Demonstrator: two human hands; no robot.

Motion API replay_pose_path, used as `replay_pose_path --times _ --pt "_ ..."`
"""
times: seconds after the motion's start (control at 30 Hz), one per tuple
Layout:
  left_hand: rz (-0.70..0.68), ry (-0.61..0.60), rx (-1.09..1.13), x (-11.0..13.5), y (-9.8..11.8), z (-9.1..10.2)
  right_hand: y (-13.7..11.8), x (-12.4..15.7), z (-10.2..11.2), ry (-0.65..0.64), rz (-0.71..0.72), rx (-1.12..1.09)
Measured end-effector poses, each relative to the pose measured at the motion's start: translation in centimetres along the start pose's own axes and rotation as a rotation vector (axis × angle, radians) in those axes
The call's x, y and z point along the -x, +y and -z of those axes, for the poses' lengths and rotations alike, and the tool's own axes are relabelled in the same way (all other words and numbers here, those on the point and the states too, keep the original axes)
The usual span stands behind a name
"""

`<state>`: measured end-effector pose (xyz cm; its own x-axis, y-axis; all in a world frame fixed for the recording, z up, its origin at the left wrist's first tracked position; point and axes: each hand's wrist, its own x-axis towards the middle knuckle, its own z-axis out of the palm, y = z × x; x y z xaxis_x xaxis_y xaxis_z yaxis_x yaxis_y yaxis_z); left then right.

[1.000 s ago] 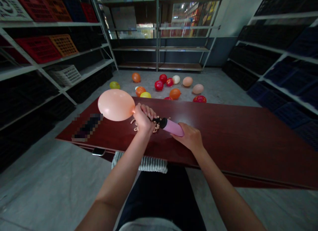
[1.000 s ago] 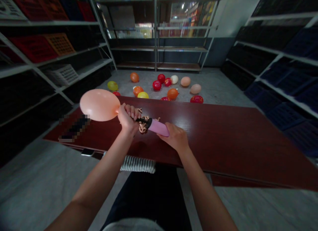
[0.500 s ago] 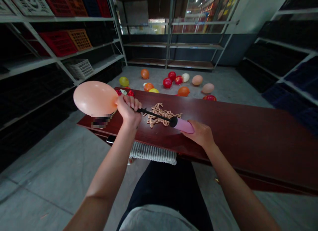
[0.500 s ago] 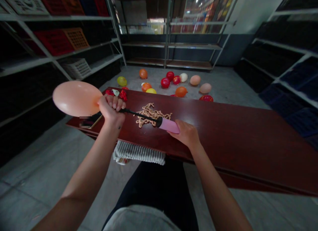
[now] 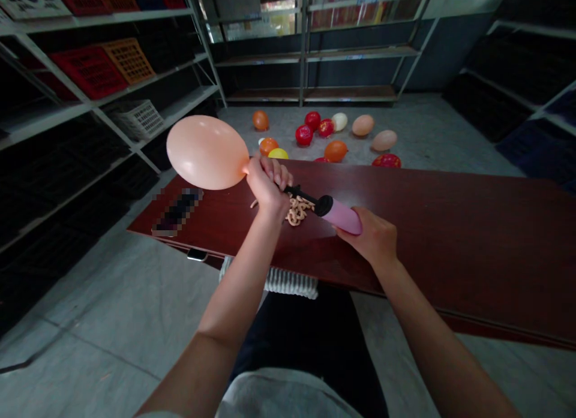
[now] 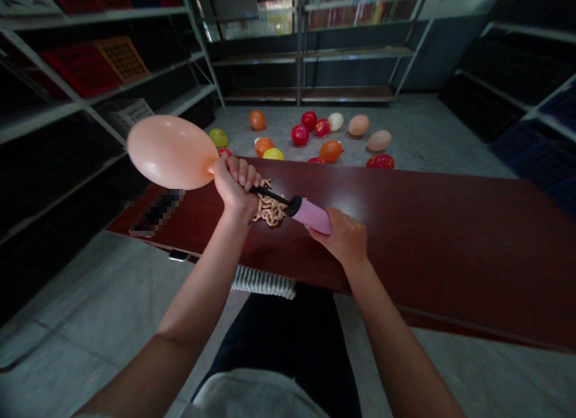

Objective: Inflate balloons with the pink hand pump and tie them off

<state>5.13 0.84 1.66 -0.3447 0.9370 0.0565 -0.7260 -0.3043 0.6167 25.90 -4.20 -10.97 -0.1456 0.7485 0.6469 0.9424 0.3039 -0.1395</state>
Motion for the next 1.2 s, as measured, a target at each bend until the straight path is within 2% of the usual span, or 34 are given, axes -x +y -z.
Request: replay_pose_path --times 0.13,0.2,0.27,0.47,0.7,0.87,1.03,1.2 --pt "0.025 -0.073 0.044 1.5 -4.0 -0.7 0.1 0.0 0.0 0.007 -0.026 0.015" --pt "0.027 -0.080 0.050 1.9 -5.1 -0.8 0.0 0.0 0.0 0.020 -0.025 0.028" --pt "0.020 -0.074 0.049 2.0 -5.3 -0.7 0.0 0.0 0.0 0.022 -0.007 0.024" --pt "0.008 -0.036 0.050 1.5 -2.5 0.9 -0.6 -0.1 0.1 -0.014 0.089 -0.005" --pt "-0.024 0.032 0.074 0.7 2.9 3.5 -1.1 0.0 0.6 -0.065 0.158 -0.020" --pt "-0.049 0.009 0.042 -0.1 6.7 4.8 -1.3 0.0 0.6 -0.078 0.195 -0.044" --pt "-0.092 0.004 0.025 -0.3 7.8 3.5 -0.9 0.0 0.2 -0.069 0.152 -0.051" --pt "-0.099 -0.009 0.042 0.4 5.9 0.4 -0.3 0.1 0.1 -0.010 0.052 -0.013"
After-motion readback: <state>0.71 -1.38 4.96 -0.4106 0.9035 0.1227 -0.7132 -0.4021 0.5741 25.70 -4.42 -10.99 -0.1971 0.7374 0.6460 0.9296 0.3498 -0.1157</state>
